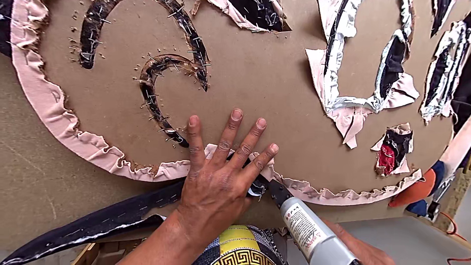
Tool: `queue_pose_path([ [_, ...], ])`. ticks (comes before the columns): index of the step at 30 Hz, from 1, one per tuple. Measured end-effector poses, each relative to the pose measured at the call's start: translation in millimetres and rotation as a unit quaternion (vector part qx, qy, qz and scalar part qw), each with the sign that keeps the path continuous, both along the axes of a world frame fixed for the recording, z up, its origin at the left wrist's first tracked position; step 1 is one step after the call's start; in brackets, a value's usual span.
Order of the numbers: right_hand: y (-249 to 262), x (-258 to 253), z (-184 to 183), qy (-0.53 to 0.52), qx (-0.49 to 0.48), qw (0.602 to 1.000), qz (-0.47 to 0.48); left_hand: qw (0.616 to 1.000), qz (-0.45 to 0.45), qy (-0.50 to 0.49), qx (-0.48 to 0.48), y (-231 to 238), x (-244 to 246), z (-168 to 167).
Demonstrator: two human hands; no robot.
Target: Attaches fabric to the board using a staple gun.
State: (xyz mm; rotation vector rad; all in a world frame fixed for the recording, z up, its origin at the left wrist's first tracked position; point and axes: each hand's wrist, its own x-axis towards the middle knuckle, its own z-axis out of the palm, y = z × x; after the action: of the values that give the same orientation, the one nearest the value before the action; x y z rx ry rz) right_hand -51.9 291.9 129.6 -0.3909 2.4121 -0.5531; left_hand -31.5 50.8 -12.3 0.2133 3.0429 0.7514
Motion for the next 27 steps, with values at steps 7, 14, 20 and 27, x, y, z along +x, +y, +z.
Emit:
queue_pose_path([
  [7, 4.0, 4.3, 9.4, 0.018, 0.022, 1.0, -0.002, 1.0, -0.001, 0.012, -0.003, 2.1, -0.4, -0.3],
  [14, 10.6, 16.5, 10.4, 0.038, 0.03, 0.998, -0.025, 1.0, 0.001, 0.024, 0.002, 1.8, 0.8, -0.5],
  [20, 5.4, 18.1, 4.0, 0.042, 0.019, 0.998, -0.033, 1.0, 0.001, 0.025, -0.002, 1.7, 0.7, -1.1],
  [27, 2.8, 13.2, 1.8, 0.037, 0.021, 0.999, -0.034, 1.0, 0.003, 0.022, 0.001, 2.2, 0.4, -1.3],
])
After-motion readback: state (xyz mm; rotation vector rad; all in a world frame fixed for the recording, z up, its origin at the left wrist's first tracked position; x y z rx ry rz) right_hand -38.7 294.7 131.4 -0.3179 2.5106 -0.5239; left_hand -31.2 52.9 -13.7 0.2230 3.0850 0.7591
